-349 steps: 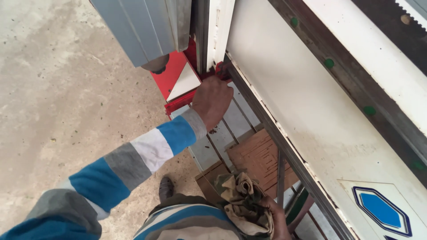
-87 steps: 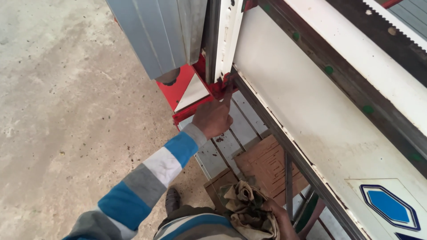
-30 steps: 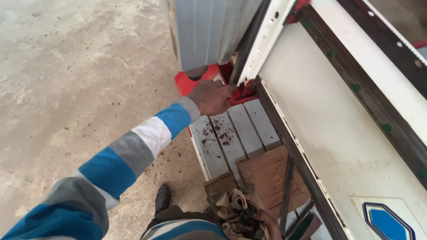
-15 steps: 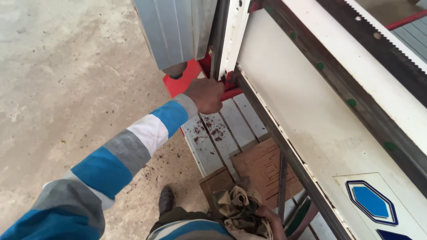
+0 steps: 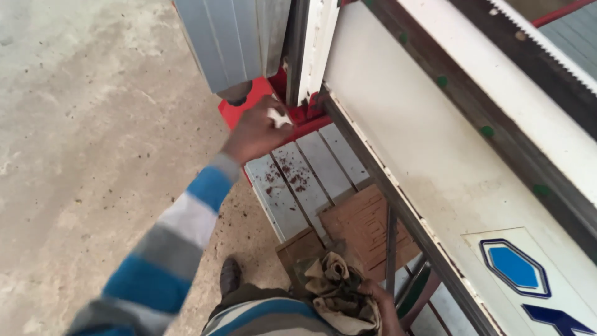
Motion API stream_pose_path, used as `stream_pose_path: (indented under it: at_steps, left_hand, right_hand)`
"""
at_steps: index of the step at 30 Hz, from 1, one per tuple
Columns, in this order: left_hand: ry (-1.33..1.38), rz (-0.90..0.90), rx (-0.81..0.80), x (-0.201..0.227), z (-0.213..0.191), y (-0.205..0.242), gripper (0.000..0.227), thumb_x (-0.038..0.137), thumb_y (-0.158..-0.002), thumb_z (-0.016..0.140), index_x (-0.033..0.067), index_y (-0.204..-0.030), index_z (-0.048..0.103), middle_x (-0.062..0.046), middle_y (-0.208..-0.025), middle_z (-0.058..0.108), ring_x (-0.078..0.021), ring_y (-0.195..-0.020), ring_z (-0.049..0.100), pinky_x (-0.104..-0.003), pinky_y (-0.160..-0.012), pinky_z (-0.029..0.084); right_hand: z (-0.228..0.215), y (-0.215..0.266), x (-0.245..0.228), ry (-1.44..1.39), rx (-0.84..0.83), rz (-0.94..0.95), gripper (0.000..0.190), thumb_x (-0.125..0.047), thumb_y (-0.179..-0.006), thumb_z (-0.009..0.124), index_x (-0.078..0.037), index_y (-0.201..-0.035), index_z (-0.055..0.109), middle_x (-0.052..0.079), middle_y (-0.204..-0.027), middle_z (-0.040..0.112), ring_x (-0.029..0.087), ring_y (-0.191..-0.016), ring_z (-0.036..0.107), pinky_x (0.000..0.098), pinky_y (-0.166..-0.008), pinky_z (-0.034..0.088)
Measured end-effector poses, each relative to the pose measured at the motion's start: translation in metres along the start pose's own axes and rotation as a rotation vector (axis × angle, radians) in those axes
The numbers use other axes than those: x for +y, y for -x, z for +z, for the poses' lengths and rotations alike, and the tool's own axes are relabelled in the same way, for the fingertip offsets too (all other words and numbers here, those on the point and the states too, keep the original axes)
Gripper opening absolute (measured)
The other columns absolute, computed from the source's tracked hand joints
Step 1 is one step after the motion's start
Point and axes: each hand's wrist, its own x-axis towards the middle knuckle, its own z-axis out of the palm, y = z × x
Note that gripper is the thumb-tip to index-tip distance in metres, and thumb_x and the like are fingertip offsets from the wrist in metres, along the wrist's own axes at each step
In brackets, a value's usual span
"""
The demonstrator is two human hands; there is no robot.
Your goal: The person uses a screwdriver to remove a long metal rod from a machine, wipes the internal components with a cloth, and then reinserts the rod, tightening it back into place.
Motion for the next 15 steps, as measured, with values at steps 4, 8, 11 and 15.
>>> stream_pose_path:
  at_steps: [4, 8, 11, 15]
  left_hand:
    - [0.306, -0.068, 0.265, -0.1, -0.005, 0.072, 0.022, 0.024, -0.092, 0.074, 0.0033, -0.089, 0.068, -0.007, -0.07, 0.061, -0.0158, -0.06, 0.058, -0.036, -0.056, 0.049]
    - [-0.704, -0.468, -0.189, -0.224, -0.003, 0.172, 0.127, 0.038, -0.069, 0.095, 0.0232, -0.167, 0.016, -0.03, -0.141, 0.053, -0.0453, -0.121, 0.059, -0.053, -0.095, 0.051]
    - [-0.464, -0.672, -0.247, -0.295, -0.003, 0.237, 0.137, 0.035, -0.075, 0.088, 0.0221, -0.162, -0.017, -0.025, -0.133, 0.064, -0.0407, -0.124, 0.062, -0.046, -0.104, 0.053]
    - [-0.089, -0.836, -0.001, -0.328, 0.03, 0.33, 0.125, 0.036, -0.076, 0.08, 0.0294, -0.166, -0.006, -0.022, -0.135, 0.066, -0.0438, -0.115, 0.071, -0.048, -0.105, 0.054]
  right_hand:
    - [-0.002, -0.009, -0.016, -0.16, 0.017, 0.029, 0.087, -0.068, -0.092, 0.058, -0.004, -0.148, 0.041, 0.022, -0.136, 0.052, 0.036, -0.126, 0.056, 0.0503, -0.107, 0.039]
    - [0.002, -0.015, 0.016, -0.322, 0.011, -0.111, 0.102, -0.074, -0.083, 0.067, 0.0, -0.151, 0.047, 0.023, -0.131, 0.058, 0.036, -0.116, 0.06, 0.0492, -0.099, 0.044]
    - [0.001, -0.08, -0.059, -0.344, 0.106, -0.375, 0.1, -0.071, -0.078, 0.079, -0.001, -0.144, 0.051, 0.019, -0.129, 0.061, 0.032, -0.117, 0.063, 0.0482, -0.1, 0.052]
    - [-0.005, -0.172, -0.085, -1.18, 0.407, 0.464, 0.046, -0.031, -0.097, 0.068, 0.0, -0.13, 0.059, 0.015, -0.115, 0.068, 0.026, -0.103, 0.068, 0.0396, -0.086, 0.056]
